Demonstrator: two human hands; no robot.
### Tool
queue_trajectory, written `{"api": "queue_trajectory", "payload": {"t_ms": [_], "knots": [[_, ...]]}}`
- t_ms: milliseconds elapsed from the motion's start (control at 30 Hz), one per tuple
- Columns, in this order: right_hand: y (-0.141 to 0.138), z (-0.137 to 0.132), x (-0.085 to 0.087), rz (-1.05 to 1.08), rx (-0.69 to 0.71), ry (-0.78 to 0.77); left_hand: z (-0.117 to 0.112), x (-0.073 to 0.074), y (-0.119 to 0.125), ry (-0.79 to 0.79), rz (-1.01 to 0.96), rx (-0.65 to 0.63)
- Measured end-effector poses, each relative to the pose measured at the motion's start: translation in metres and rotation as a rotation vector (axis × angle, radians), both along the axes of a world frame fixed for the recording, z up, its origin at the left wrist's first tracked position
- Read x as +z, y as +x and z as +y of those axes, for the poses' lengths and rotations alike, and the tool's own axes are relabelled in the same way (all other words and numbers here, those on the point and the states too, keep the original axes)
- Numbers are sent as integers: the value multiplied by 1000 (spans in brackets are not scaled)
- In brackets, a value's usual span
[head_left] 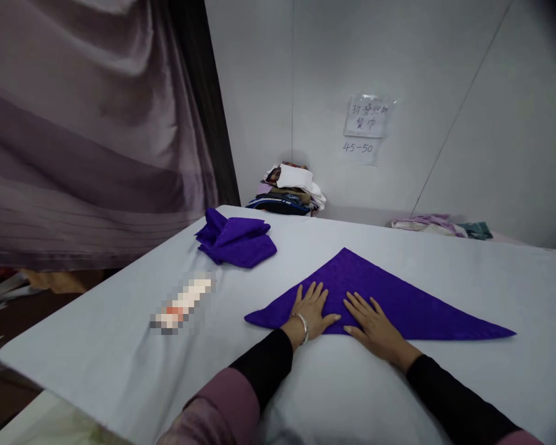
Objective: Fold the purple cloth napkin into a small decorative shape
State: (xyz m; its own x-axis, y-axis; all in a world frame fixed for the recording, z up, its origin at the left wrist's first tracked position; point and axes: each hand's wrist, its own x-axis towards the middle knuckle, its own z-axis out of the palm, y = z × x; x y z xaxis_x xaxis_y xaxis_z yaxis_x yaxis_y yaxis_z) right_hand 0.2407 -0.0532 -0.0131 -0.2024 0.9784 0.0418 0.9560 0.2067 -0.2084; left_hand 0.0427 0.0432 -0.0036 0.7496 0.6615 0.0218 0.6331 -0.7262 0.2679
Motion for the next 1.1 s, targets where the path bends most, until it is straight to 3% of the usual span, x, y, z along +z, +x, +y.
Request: {"api": "queue_trajectory", "payload": {"t_ms": [300, 667, 833, 1100], "knots": [[-1, 0, 3, 0, -6, -21, -1, 6, -72, 28, 87, 196], [-4, 0, 9, 55, -11, -33, 0, 2, -144, 74, 137, 467], [-5, 1, 11, 70, -20, -68, 2, 1, -160, 80, 41, 553], [10, 12, 31, 232, -22, -178, 10, -3, -163, 108, -197, 465]]}}
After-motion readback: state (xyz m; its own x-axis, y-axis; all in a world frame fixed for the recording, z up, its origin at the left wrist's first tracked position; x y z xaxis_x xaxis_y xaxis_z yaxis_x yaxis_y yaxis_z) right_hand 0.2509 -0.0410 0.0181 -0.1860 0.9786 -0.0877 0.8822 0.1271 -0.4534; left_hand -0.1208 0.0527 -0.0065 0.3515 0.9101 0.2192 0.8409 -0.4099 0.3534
